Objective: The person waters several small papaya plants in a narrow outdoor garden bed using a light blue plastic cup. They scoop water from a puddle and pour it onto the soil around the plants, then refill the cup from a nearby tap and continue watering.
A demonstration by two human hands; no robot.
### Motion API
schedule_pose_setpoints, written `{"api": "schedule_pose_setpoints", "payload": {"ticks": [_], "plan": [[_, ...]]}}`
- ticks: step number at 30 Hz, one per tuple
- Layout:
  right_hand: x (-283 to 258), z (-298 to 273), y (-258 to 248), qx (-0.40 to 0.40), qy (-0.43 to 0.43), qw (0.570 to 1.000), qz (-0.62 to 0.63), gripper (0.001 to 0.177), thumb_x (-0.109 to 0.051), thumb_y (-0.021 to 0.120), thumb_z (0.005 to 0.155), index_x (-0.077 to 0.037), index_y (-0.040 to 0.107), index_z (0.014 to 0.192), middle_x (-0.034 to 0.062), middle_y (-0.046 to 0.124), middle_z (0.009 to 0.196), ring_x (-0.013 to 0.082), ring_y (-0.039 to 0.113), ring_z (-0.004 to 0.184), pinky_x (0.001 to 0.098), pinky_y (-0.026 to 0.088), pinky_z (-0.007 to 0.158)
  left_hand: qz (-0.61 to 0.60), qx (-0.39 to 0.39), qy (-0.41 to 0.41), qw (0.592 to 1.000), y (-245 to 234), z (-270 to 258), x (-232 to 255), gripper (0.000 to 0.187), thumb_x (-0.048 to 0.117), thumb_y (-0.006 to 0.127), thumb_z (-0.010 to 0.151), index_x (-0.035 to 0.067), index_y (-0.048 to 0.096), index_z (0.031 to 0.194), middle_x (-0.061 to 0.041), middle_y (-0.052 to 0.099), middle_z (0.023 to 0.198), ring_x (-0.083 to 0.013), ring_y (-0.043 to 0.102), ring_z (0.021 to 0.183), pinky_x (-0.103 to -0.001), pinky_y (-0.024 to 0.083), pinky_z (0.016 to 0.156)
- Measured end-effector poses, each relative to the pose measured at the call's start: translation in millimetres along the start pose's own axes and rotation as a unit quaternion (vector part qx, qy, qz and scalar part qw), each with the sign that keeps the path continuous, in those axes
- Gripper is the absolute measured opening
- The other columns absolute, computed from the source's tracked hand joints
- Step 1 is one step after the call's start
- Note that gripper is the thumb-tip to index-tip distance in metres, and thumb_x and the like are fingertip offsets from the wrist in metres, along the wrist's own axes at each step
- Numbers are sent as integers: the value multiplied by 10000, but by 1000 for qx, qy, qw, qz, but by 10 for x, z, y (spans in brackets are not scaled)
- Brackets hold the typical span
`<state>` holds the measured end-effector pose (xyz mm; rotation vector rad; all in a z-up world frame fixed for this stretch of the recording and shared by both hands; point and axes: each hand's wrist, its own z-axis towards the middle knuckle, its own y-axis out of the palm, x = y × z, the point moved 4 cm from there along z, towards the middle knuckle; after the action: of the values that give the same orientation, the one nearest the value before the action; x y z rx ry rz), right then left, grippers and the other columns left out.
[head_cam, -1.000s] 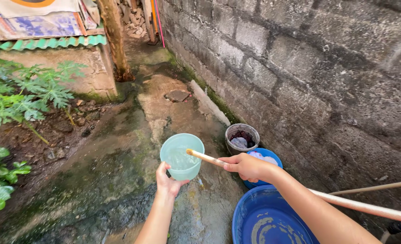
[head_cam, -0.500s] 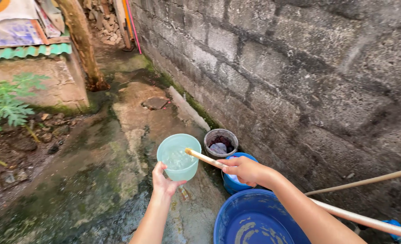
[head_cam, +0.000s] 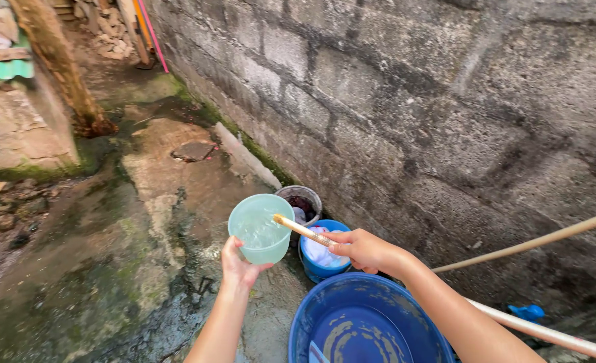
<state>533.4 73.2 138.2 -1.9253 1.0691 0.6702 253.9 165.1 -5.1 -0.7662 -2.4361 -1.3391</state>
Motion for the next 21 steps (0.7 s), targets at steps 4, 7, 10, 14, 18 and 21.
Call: {"api": "schedule_pose_setpoints", "payload": {"ticks": [4, 7, 10, 14, 18, 21], "plan": [[14, -268, -203, 10, 10, 1000, 5, 547, -381, 689, 1060, -322, 656, 1603, 63, 396, 514, 157, 282, 453, 289, 226, 407, 5, 0, 1, 1000, 116, 146, -302, 745, 210, 608, 631, 200, 467, 1363, -261, 258, 1443, -554, 366, 1359, -1000, 314, 933], [430, -64, -472, 30, 17, 999, 16, 551, -353, 720, 1049, -309, 670, 1595, 93, 439, 516, 172, 340, 451, 296, 268, 389, 6, -10, -6, 1000, 248, 205, -526, 738, 201, 624, 620, 224, 470, 1341, -283, 255, 1452, -567, 364, 1357, -1016, 333, 906], [614, -151, -657, 42, 30, 998, 23, 525, -365, 711, 1057, -357, 684, 1581, 100, 447, 495, 184, 323, 435, 291, 275, 393, 51, -22, 10, 998, 462, 104, -713, 736, 187, 628, 622, 199, 494, 1346, -201, 320, 1396, -484, 389, 1296, -1045, 321, 844], [882, -291, -923, 92, 45, 993, 57, 528, -328, 705, 1060, -303, 676, 1587, 74, 478, 515, 151, 387, 450, 272, 282, 394, 47, -41, -31, 998, 650, 133, -1063, 766, 204, 606, 649, 164, 440, 1395, -225, 276, 1385, -509, 344, 1318, -1003, 285, 971], [1438, -328, -1298, 161, 66, 981, 83, 506, -336, 711, 1064, -303, 677, 1568, 80, 512, 541, 145, 445, 454, 263, 299, 373, 47, -58, -57, 996, 834, 93, -1399, 843, 155, 594, 666, 132, 402, 1487, -277, 234, 1402, -521, 352, 1306, -1012, 326, 942], [2070, -360, -1476, 185, 99, 973, 98, 496, -326, 717, 1057, -309, 696, 1552, 105, 531, 541, 163, 464, 450, 277, 305, 358, 54, -73, -100, 991, 826, 213, -1669, 887, 200, 565, 651, 152, 374, 1516, -253, 242, 1410, -534, 329, 1346, -964, 274, 1044]]}}
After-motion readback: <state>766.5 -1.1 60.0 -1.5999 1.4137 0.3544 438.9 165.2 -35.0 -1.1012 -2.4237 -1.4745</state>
